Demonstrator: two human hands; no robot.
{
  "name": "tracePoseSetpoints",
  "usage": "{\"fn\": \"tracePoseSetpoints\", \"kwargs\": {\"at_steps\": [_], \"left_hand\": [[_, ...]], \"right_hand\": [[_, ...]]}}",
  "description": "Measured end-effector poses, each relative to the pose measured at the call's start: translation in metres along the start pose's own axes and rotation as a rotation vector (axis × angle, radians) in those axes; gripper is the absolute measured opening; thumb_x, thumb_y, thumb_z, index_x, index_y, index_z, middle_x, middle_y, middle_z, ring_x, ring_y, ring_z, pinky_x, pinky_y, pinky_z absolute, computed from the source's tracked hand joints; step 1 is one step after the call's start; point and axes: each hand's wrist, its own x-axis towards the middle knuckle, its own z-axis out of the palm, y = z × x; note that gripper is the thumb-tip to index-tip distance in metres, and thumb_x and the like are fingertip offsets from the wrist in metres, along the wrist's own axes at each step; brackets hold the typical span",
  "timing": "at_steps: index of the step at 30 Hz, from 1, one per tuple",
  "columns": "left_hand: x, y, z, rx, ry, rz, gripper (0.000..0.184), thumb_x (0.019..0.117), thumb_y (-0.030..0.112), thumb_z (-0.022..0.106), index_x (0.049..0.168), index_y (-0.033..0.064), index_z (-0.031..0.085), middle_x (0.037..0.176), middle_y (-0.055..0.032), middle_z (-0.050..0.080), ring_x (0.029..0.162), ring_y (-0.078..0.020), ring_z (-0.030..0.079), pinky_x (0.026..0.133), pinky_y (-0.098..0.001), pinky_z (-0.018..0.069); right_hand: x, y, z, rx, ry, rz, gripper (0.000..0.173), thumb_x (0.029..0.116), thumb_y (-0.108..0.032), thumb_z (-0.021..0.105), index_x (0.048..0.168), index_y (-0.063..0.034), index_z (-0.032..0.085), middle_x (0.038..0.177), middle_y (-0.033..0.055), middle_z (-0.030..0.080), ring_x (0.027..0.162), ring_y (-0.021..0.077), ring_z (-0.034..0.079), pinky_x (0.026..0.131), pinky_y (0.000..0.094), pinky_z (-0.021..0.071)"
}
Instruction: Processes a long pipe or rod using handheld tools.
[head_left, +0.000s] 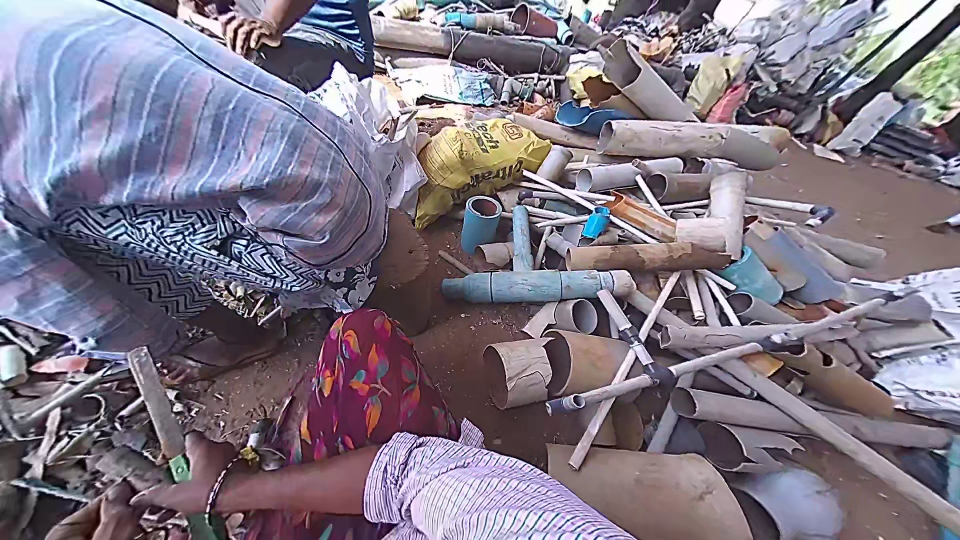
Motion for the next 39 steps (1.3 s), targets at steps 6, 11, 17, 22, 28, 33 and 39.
{"fn": "tracePoseSetpoints", "kwargs": {"at_steps": [6, 11, 17, 22, 28, 33, 39], "left_hand": [[0.027, -0.016, -0.020, -0.349, 0.166, -0.279, 0.030, 0.1081, 0.012, 0.051, 0.127, -0.0118, 0.052, 0.108, -0.0221, 0.066, 0.084, -0.0187, 0.071, 0.077, -0.0313, 0.0591], [0.012, 0.015, -0.054, -0.411, 0.045, -0.343, 0.031, 0.1029, -0.002, 0.056, 0.129, -0.0175, 0.053, 0.114, -0.0279, 0.065, 0.092, -0.0218, 0.067, 0.085, -0.0306, 0.0543], [0.008, 0.045, -0.067, 0.136, -0.033, -0.418, 0.029, 0.0957, -0.002, 0.067, 0.121, -0.0139, 0.062, 0.120, -0.0266, 0.064, 0.106, -0.0269, 0.061, 0.100, -0.0361, 0.0458], [0.003, 0.021, -0.074, -0.071, 0.051, -0.219, 0.027, 0.1021, 0.014, 0.064, 0.117, -0.0073, 0.068, 0.112, -0.0238, 0.070, 0.103, -0.0312, 0.066, 0.100, -0.0446, 0.0464], [-0.012, 0.039, -0.082, 0.122, -0.027, -0.094, 0.031, 0.1023, 0.005, 0.059, 0.132, -0.0014, 0.064, 0.134, -0.0199, 0.065, 0.124, -0.0324, 0.061, 0.110, -0.0449, 0.0414], [0.028, -0.059, -0.057, 0.317, 0.177, 0.466, 0.023, 0.0999, 0.013, 0.061, 0.111, 0.0005, 0.076, 0.112, -0.0192, 0.074, 0.107, -0.0376, 0.071, 0.098, -0.0521, 0.0526], [0.023, -0.062, -0.073, 0.625, 0.164, 0.675, 0.028, 0.1022, 0.014, 0.053, 0.107, -0.0039, 0.074, 0.109, -0.0227, 0.074, 0.106, -0.0404, 0.070, 0.094, -0.0512, 0.0542]], "right_hand": [[0.000, -0.002, 0.020, 0.329, -0.073, 0.122, 0.063, 0.1006, -0.003, 0.063, 0.153, 0.0064, 0.029, 0.131, 0.0297, 0.055, 0.099, 0.0286, 0.069, 0.084, 0.0391, 0.0605], [0.001, -0.002, 0.037, 0.514, -0.090, 0.099, 0.044, 0.1019, 0.006, 0.054, 0.142, 0.0067, 0.036, 0.107, 0.0214, 0.061, 0.074, 0.0199, 0.069, 0.065, 0.0319, 0.0618], [-0.002, -0.006, 0.042, 0.502, -0.077, 0.094, 0.037, 0.1027, 0.004, 0.053, 0.137, 0.0050, 0.039, 0.095, 0.0156, 0.062, 0.065, 0.0155, 0.067, 0.057, 0.0281, 0.0593], [-0.001, -0.002, 0.046, 0.428, -0.076, 0.019, 0.036, 0.0996, 0.005, 0.058, 0.132, 0.0065, 0.042, 0.091, 0.0115, 0.060, 0.060, 0.0096, 0.063, 0.053, 0.0237, 0.0568], [0.003, 0.006, 0.051, 0.283, -0.062, -0.102, 0.044, 0.0939, 0.007, 0.066, 0.133, 0.0082, 0.046, 0.096, 0.0129, 0.060, 0.063, 0.0075, 0.061, 0.055, 0.0222, 0.0544], [0.007, 0.013, 0.053, 0.022, -0.051, -0.173, 0.046, 0.0929, 0.000, 0.072, 0.133, 0.0072, 0.050, 0.094, 0.0168, 0.064, 0.062, 0.0130, 0.061, 0.056, 0.0288, 0.0537], [-0.007, 0.007, 0.055, -0.345, -0.012, -0.330, 0.047, 0.0900, -0.010, 0.077, 0.128, 0.0106, 0.058, 0.096, 0.0242, 0.069, 0.081, 0.0297, 0.065, 0.079, 0.0467, 0.0530]]}}
